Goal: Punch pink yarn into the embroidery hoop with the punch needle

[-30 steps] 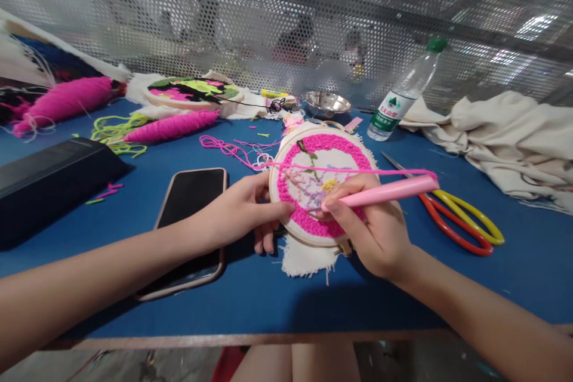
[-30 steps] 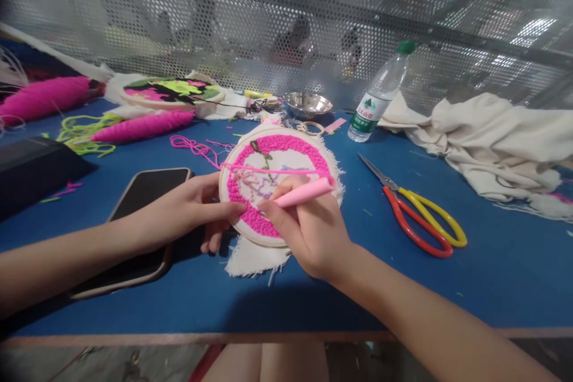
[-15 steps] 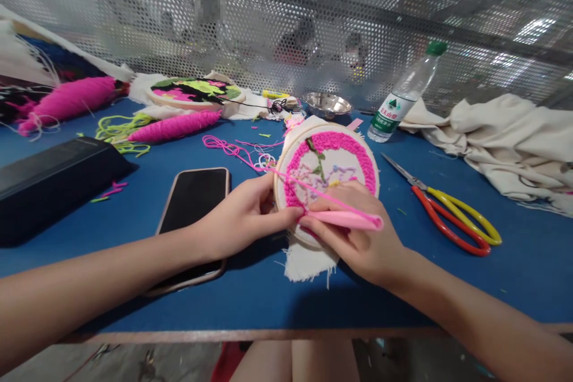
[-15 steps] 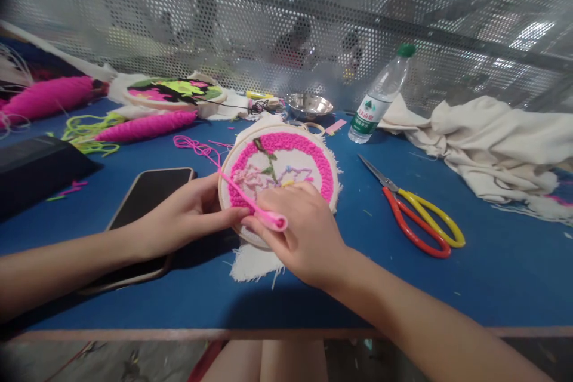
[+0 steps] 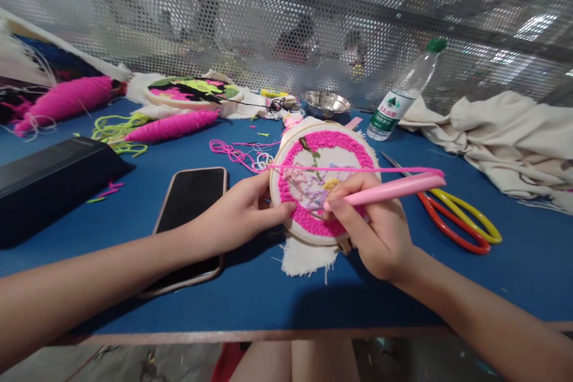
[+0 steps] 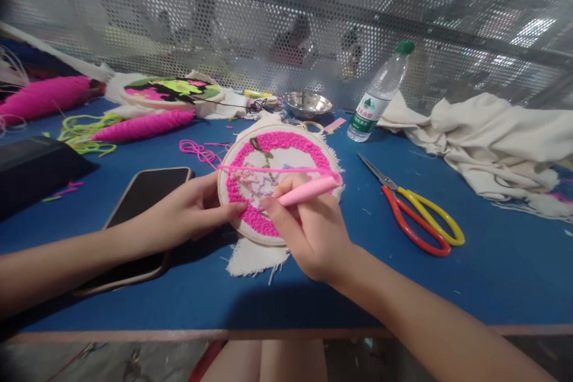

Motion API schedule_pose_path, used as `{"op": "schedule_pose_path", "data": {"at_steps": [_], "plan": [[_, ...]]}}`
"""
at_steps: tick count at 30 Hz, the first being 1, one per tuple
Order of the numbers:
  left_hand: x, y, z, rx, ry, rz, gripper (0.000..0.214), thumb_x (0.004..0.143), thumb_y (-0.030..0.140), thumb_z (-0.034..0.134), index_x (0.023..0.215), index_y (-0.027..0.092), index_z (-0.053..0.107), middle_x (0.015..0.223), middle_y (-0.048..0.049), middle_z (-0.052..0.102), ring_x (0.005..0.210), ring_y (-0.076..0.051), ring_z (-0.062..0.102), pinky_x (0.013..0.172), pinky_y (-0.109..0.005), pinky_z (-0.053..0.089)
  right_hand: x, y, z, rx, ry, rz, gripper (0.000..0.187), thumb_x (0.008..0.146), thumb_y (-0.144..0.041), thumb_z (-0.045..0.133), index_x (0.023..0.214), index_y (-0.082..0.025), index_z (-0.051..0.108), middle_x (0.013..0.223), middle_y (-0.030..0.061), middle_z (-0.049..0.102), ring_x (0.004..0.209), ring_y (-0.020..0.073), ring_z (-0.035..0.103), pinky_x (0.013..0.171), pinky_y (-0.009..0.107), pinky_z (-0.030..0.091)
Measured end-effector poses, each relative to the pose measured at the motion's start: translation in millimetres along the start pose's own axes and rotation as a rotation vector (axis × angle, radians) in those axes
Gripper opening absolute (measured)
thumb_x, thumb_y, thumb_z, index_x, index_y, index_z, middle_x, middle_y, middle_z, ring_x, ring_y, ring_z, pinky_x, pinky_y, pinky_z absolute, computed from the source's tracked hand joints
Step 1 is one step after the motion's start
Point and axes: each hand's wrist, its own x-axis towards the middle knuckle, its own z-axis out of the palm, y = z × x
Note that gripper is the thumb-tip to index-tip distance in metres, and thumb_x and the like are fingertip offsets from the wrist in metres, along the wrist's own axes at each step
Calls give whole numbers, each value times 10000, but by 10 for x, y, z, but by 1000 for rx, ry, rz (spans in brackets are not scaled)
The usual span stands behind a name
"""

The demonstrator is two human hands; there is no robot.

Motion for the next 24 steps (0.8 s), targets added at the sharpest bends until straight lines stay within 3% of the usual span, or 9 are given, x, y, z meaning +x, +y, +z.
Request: {"op": "schedule_pose_path", "data": {"at_steps": [7,11,19,21,24], "plan": [[-4,-14,2,5,0,-3,169,817,291,642,935,195,569,547,77,554,389,-51,374,363,-171,248,-2,2,-5,5,-6,-3,94,940,-250,498,853,-215,498,765,0,582,681,123,583,642,278,469],[13,-6,5,18,2,-9,203,822,317,638,968,191,571,571,67,579,396,-54,368,367,-175,250,24,1,-11,-84,-33,-84,115,930,-230,519,817,-212,511,736,-8,587,637,117,555,607,272,433],[-33,20,15,6,-17,81,217,803,312,669,931,167,572,684,45,562,555,-72,457,486,-166,378,73,18,38,-409,-241,-263,133,885,-257,590,782,-174,578,716,26,599,697,177,505,663,346,330],[-28,29,15,7,-19,62,201,809,306,663,912,167,562,605,69,514,472,-50,402,422,-154,331,65,20,43,-332,-218,-214,120,902,-255,568,812,-177,576,743,23,609,696,166,518,666,338,346],[9,49,-5,-9,-16,6,199,818,311,648,921,174,545,561,81,495,397,-40,367,350,-151,277,45,17,30,-80,-163,20,127,941,-282,516,855,-195,546,734,-9,582,614,115,510,613,292,381]]}}
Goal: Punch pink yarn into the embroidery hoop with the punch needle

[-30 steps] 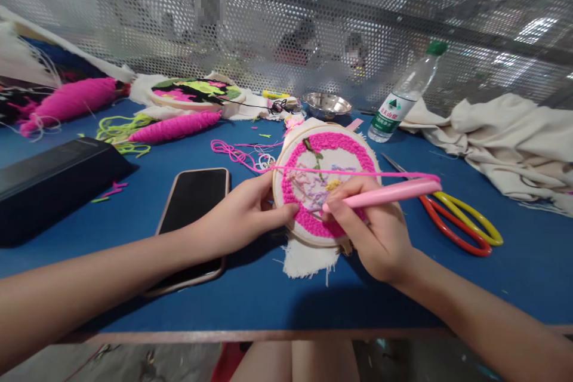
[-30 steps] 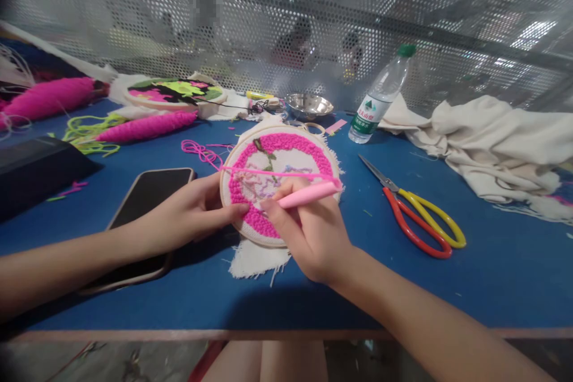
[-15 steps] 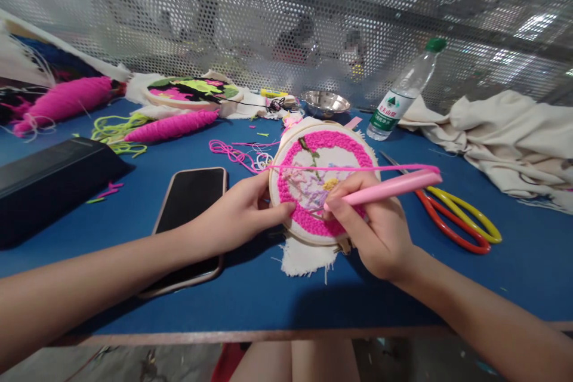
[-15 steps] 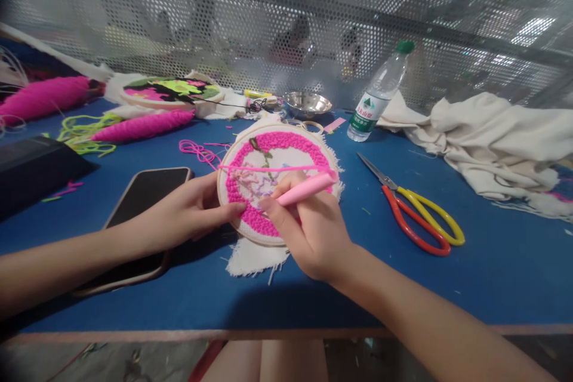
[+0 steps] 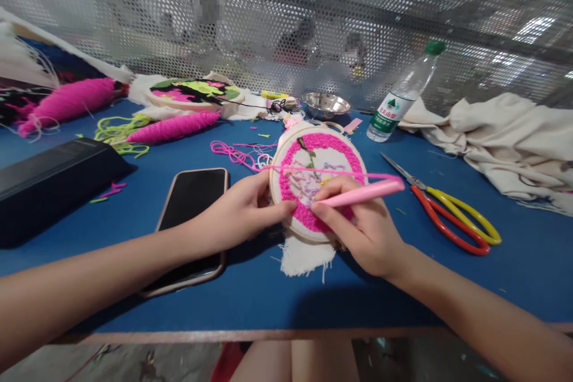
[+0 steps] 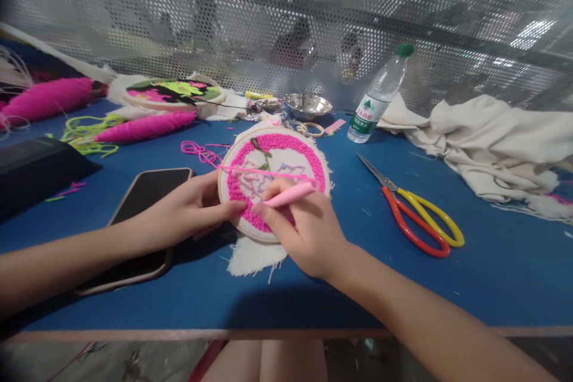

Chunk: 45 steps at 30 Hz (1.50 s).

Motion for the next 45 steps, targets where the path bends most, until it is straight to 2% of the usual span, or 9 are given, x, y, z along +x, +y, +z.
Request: {"op": "schedule_pose_path", "data": {"at_steps": [3,8,14,21,27,34,39,42,45], "plan": [[55,5,-62,32,-56,-50,194,809,313,654,885,182,534,568,76,505,381,-43,389,338,-150,297,-12,0,-19,175,25,121,154,943,-314,517,834,-204,522,710,-29,535,555,88,477,571,268,392],[105,-24,-171,114,-148,-44,237,810,369,649,784,185,501,565,57,516,408,-56,448,370,-155,353,1,12,-31,174,74,101,194,939,-312,520,782,-198,536,759,-6,539,653,109,536,617,280,432],[96,-25,-166,98,-107,-52,179,774,299,665,796,190,525,560,57,520,402,-57,443,366,-157,354,-6,33,-35,206,118,99,174,939,-311,518,804,-201,523,762,0,539,676,122,556,628,288,461],[59,11,-129,108,-81,-80,176,804,332,638,831,179,556,634,30,576,439,-63,452,392,-166,373,-2,16,-39,155,81,99,173,943,-302,502,810,-195,526,776,5,551,666,117,550,625,284,450],[-108,74,106,33,111,-153,221,825,372,632,864,177,535,602,56,524,489,-72,453,421,-167,367,-13,-41,-53,118,62,75,162,928,-266,515,783,-196,516,772,-2,552,647,108,534,630,277,432],[-177,22,158,-96,51,-237,283,844,439,601,810,189,472,545,75,487,465,-73,429,452,-193,342,-20,-66,-74,36,-14,48,161,916,-242,512,763,-191,517,752,1,554,651,116,530,612,271,417],[-135,32,150,-179,86,-356,297,851,442,578,771,187,449,562,58,499,497,-82,447,472,-199,344,44,-58,-73,15,-119,117,176,938,-274,475,786,-193,512,781,3,580,656,120,546,609,268,413],[-130,26,176,-164,113,-348,297,862,449,558,770,189,446,548,59,491,487,-87,443,474,-208,347,80,-76,-82,-7,-163,96,178,936,-266,474,780,-192,514,770,3,580,658,124,543,625,273,416],[-169,24,225,-102,142,-274,307,875,463,538,765,195,435,531,65,483,470,-91,423,464,-216,331,43,-70,-88,12,-153,36,182,936,-235,474,770,-190,535,759,5,585,652,122,542,626,275,424]]}}
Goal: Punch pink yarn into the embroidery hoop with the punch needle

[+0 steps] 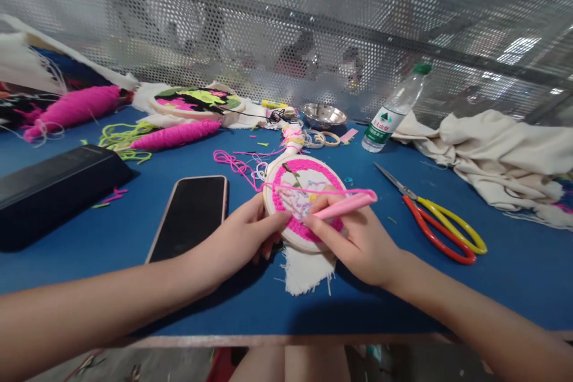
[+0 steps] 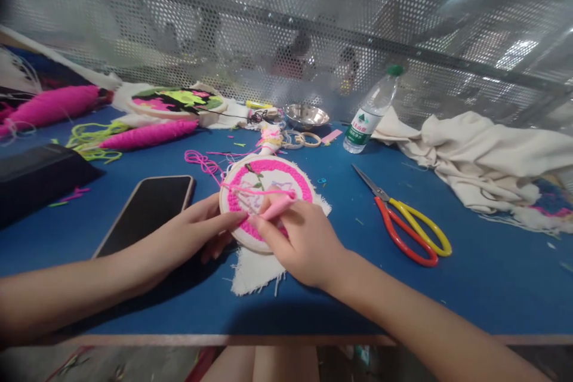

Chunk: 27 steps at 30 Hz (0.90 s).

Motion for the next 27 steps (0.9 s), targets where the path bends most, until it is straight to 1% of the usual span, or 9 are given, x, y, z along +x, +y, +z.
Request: {"op": "schedule_pose_path", "data": {"at_steps": [3,6,9,12,16,19,22,24,27], "plan": [[-76,-1,43,29,33,136,274,880,432,553,789,194,452,568,67,487,502,-89,428,485,-215,342,-83,41,12,31,63,-89,165,936,-230,496,797,-193,576,782,9,608,676,124,567,640,277,440],[-99,9,52,51,43,189,265,886,416,553,782,192,456,578,65,487,523,-89,434,503,-214,351,-123,79,19,7,93,-149,145,930,-247,521,818,-201,601,802,16,629,714,140,594,664,294,458],[-3,6,10,62,42,184,296,895,429,530,741,198,426,531,68,484,490,-89,421,489,-219,331,-86,110,17,-6,116,-128,130,939,-272,508,861,-208,590,813,17,635,686,136,591,623,281,455],[158,-9,-50,57,74,226,298,890,425,529,729,202,414,505,68,489,473,-93,425,485,-220,324,-14,154,20,-1,82,-78,117,947,-294,496,929,-202,567,776,5,606,633,122,556,575,265,429],[274,-12,-91,71,82,236,297,887,421,520,717,208,403,475,65,488,448,-98,423,467,-221,319,50,211,35,36,70,-62,146,960,-305,472,917,-199,562,825,17,592,688,128,560,630,277,445],[238,10,-82,95,95,278,291,890,410,531,723,207,407,487,66,488,463,-95,431,475,-217,330,49,220,36,94,123,-60,115,948,-297,501,891,-211,553,813,0,561,664,114,542,626,268,450],[145,40,-50,106,94,316,266,877,419,561,770,212,433,525,69,491,479,-96,431,463,-216,334,13,202,17,107,186,-104,106,942,-283,511,882,-208,557,811,-9,544,659,104,538,610,254,446],[88,52,-27,117,98,322,249,859,420,590,807,220,450,532,75,478,472,-100,421,444,-221,332,-17,184,-1,102,202,-133,112,948,-275,497,892,-206,565,822,-7,552,661,102,549,608,252,449],[45,46,-13,151,72,329,239,844,415,611,846,230,460,536,75,485,474,-107,435,442,-225,344,-48,163,-19,62,250,-174,88,937,-268,521,898,-211,575,862,1,585,706,113,584,656,259,471]]}}
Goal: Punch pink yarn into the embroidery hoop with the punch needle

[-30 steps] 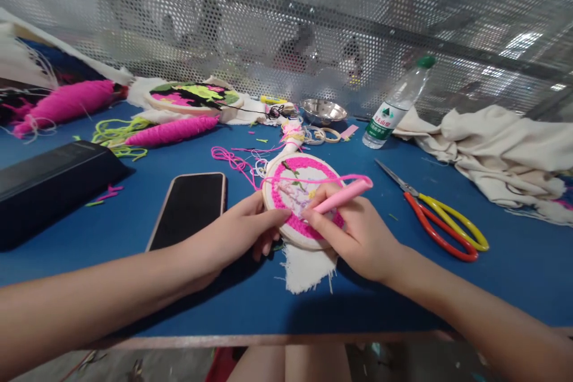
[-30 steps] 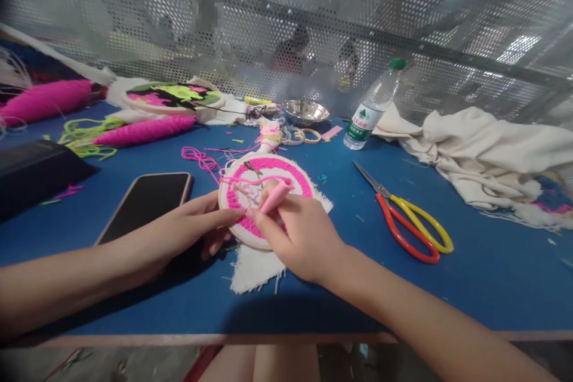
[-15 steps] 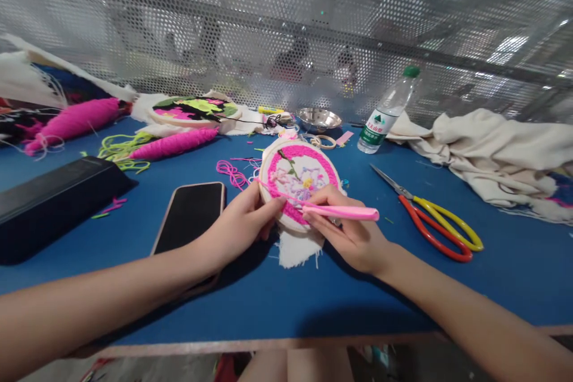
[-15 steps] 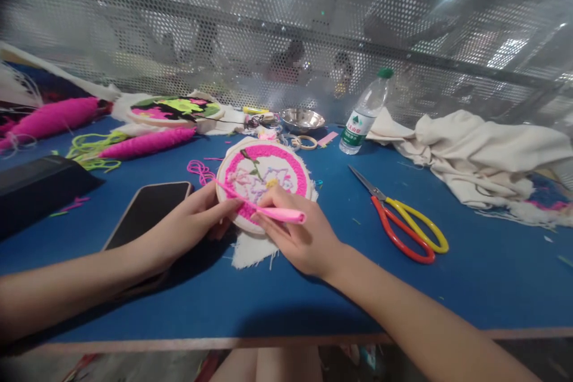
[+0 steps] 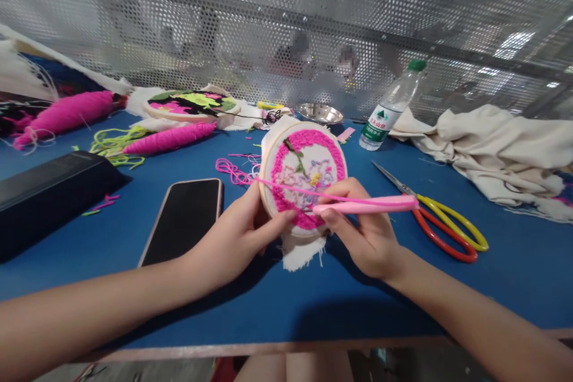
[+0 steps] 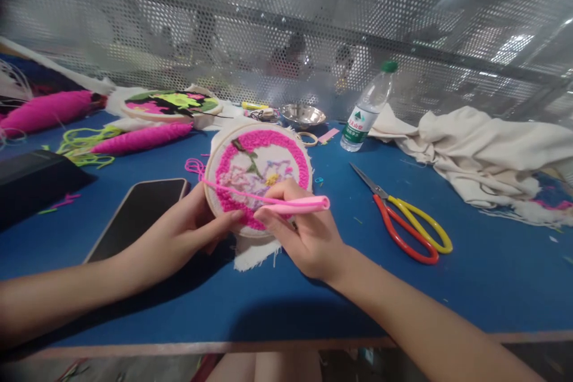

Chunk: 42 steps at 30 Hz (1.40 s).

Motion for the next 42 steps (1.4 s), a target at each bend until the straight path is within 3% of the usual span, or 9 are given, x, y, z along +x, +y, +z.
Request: {"op": "schedule_pose_path", "data": {"at_steps": [6,13,42], "plan": [[3,-53,-15,28,-47,-48,255,881,429,554,817,227,412,534,76,486,470,-96,438,434,-210,352,12,-1,3,-114,57,-55,30,889,-244,607,866,-226,604,799,-11,627,754,129,617,700,263,488],[30,-152,-40,54,-47,-147,321,881,505,528,823,219,395,541,80,512,497,-90,468,449,-191,377,50,19,4,-108,141,-84,159,899,-243,591,744,-213,611,731,-10,648,750,145,660,704,278,516],[45,-174,-32,59,-16,-151,323,872,493,550,786,221,398,518,85,523,475,-82,470,432,-177,374,27,36,-4,-103,128,-69,149,890,-220,601,742,-215,624,726,-13,639,795,146,654,753,287,534]]}}
